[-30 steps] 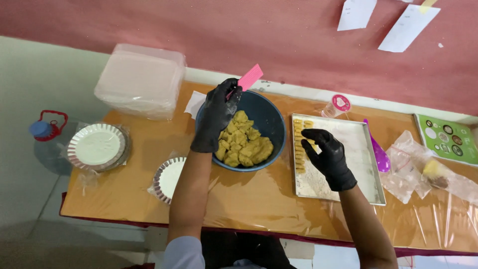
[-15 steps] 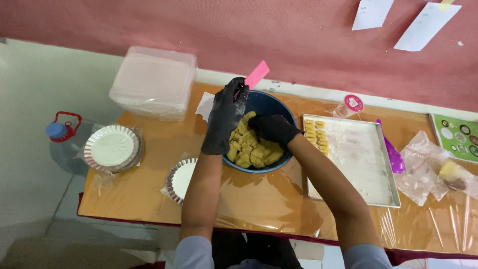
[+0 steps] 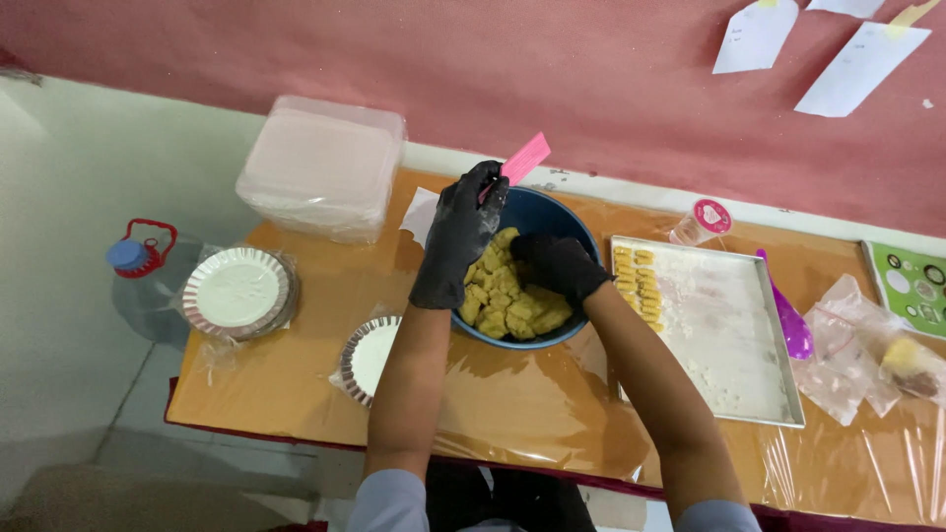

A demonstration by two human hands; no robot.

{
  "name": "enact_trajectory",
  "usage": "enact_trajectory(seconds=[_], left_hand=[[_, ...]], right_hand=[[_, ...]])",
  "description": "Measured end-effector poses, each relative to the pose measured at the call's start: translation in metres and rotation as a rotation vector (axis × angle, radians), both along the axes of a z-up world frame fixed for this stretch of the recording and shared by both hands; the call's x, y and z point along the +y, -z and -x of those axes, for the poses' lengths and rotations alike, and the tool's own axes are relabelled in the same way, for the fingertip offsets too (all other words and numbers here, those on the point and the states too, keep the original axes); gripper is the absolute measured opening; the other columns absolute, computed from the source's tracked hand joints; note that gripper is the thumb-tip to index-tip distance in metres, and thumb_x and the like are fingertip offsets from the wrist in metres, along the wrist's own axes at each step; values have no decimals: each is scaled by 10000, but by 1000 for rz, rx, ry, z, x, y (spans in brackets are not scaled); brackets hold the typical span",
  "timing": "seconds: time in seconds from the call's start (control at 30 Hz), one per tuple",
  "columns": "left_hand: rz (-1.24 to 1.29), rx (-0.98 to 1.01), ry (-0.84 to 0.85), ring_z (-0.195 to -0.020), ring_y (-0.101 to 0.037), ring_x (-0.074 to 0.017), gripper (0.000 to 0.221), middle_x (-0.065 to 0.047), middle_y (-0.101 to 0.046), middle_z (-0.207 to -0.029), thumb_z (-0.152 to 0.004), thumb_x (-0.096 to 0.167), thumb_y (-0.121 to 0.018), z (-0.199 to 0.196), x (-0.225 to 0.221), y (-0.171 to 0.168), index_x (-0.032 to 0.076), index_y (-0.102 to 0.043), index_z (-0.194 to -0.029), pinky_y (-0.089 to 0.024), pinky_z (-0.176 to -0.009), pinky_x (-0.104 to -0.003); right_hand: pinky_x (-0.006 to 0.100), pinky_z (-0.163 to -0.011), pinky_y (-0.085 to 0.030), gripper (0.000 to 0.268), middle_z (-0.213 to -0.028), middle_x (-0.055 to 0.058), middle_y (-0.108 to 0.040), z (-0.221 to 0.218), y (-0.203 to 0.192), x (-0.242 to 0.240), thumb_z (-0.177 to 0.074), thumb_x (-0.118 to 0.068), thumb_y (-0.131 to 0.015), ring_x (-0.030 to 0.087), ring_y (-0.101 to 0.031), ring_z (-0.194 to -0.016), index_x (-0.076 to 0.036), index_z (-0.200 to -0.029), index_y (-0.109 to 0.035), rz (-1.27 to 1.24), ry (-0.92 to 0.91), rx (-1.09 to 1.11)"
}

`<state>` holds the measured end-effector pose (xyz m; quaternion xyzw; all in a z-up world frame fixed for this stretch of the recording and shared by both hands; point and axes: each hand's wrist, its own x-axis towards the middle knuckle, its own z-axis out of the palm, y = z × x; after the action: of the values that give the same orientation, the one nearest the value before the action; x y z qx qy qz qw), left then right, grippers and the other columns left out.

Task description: Shaping small pieces of dough using a manual mold and placing them on a tray.

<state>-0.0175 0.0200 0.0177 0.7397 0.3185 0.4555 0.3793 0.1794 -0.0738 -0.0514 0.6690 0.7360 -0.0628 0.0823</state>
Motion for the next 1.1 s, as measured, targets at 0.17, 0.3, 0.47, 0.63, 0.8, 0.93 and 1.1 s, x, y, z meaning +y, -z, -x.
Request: enact_trajectory(seconds=[0.17, 0.3, 0.47, 0.63, 0.8, 0.93, 1.1], left_hand=[[54, 45, 4, -1027, -713, -381, 288, -164, -754, -1065, -1010, 363, -637, 5, -6, -9, 171, -679, -1220, -619, -812, -497], [-79, 60, -82, -1006, -720, -349, 309, -135, -759, -1045, -1003, 383, -665, 9, -21, -6, 192, -678, -1246, -625, -797, -470], [-81, 79, -65, -1009, -713, -373, 314, -149, -753, -1062, -1005, 380, -646, 4, -14, 0, 197, -660, -1260, -624, -798, -495], [-157, 62, -119, -1079, -683, -416, 384, -237, -711, -1165, -1053, 297, -596, 2, -16, 7, 118, -559, -1391, -602, -844, -549], [-815, 532, -197, -1251, -604, -424, 396, -275, -634, -1311, -1007, 186, -605, -12, 27, 65, 30, -579, -1370, -559, -1073, -429], [425, 209, 58, -843, -770, -183, 629, -8, -769, -945, -931, 730, -553, -15, 15, 35, 267, -563, -1356, -599, -845, -354], [491, -270, 344, -924, -741, -327, 430, -209, -736, -982, -870, 170, -861, -37, 15, 59, -19, -680, -1212, -598, -765, -387]], right_hand=[[398, -993, -550, 619, -1306, -42, -644, -28, 38, -2, -787, -606, -720, 212, -616, -1251, -434, -1357, -550, 38, 100, -66], [405, -1104, -467, 621, -1400, 46, -599, -34, 50, 0, -820, -551, -712, 265, -550, -1348, -439, -1407, -543, 101, 188, 147], [434, -1121, -458, 546, -1322, 103, -649, -30, 43, 1, -818, -425, -756, 307, -551, -1340, -317, -1337, -627, 59, 128, 203], [406, -1098, -483, 464, -1242, 24, -674, -12, 13, -4, -813, -460, -756, 263, -573, -1304, -356, -1252, -648, 42, 78, 233], [495, -879, -585, 104, -886, 147, -583, 64, -119, -44, -905, -16, -640, 285, -636, -876, 68, -959, -611, -186, 963, 1912], [433, -830, -593, 414, -1038, 148, -701, 22, -104, -60, -761, 32, -833, 347, -713, -999, -25, -1155, -719, -515, 132, 1092], [412, -903, -567, 357, -1101, 170, -687, 15, -102, -65, -785, 21, -845, 284, -676, -1053, 5, -1125, -737, -819, -10, 1226]])
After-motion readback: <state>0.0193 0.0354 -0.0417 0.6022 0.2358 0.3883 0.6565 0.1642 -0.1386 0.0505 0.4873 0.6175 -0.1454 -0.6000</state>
